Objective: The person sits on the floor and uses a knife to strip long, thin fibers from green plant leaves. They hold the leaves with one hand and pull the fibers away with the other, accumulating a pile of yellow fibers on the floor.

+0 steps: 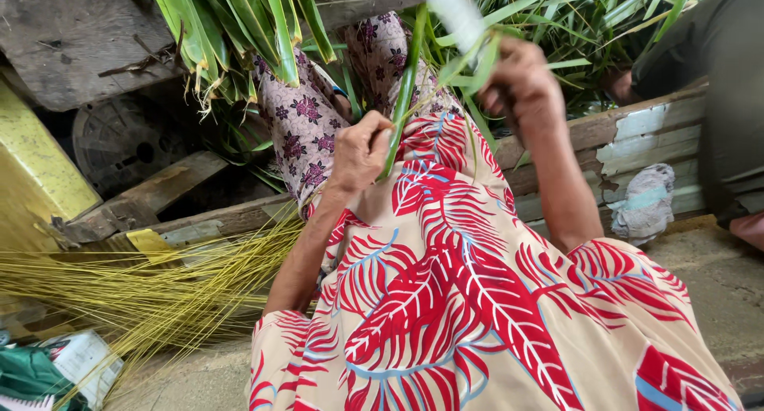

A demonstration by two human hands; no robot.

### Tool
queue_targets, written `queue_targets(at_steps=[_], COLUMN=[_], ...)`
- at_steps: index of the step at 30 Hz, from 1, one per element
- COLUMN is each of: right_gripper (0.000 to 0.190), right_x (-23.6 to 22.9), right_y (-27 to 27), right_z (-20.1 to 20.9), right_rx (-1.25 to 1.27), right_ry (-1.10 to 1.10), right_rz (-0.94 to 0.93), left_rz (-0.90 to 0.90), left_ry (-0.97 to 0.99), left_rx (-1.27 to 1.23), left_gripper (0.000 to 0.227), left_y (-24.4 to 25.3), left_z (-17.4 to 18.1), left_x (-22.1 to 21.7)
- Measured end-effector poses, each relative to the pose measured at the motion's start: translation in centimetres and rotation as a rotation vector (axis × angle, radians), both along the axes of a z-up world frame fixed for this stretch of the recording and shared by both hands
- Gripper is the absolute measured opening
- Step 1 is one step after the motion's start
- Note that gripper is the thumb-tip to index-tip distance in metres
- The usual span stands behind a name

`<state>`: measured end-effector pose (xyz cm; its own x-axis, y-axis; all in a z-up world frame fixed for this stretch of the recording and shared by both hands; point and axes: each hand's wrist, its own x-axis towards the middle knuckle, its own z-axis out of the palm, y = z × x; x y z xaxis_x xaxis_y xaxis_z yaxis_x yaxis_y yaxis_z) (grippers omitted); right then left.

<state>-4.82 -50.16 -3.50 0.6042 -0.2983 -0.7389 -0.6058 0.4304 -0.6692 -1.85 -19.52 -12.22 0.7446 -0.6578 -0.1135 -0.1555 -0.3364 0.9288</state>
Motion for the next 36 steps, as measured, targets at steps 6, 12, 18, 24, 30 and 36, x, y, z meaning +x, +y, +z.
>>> queue_targets(at_steps=[6, 12, 18, 24, 30, 36], right_gripper=[0.047, 0.049, 0.04, 0.058, 0.059, 0.06], right_x=[-2.9, -2.6, -2.2, -2.6, -2.7, -4.3], right_y=[-3.5, -2.1, -3.2, -1.5, -0.6, -1.6], right_z=[-7.5, -5.6, -4.7, -1.6, -2.9, -10.3], right_rx=[0.189, 0.231, 0.142, 0.135, 0.211, 0.728], right_ry=[-0.257, -0.126, -0.224, -0.308, -0.263, -0.546], right_rz=[0.026, -0.011, -0.092, -0.028, -0.029, -0.177], left_rz=[0.054, -0.03, -0.012, -0.182, 0.058, 0.047], left_ry=[-0.109, -0.094, -0.1, 0.687, 0.618, 0.24], left_rx=[0.032, 0.017, 0.081, 0.264, -0.007, -0.031], left_gripper=[0.017, 0.016, 0.015, 0.026, 0.018, 0.01], left_y=[-1.2, -0.5, -1.2, -3.3, -5.6, -4.8], left_z=[0.2, 0.5, 0.2, 4.9, 0.8, 1.2], left_x=[0.0, 0.3, -0.4, 2.3, 1.6, -0.3])
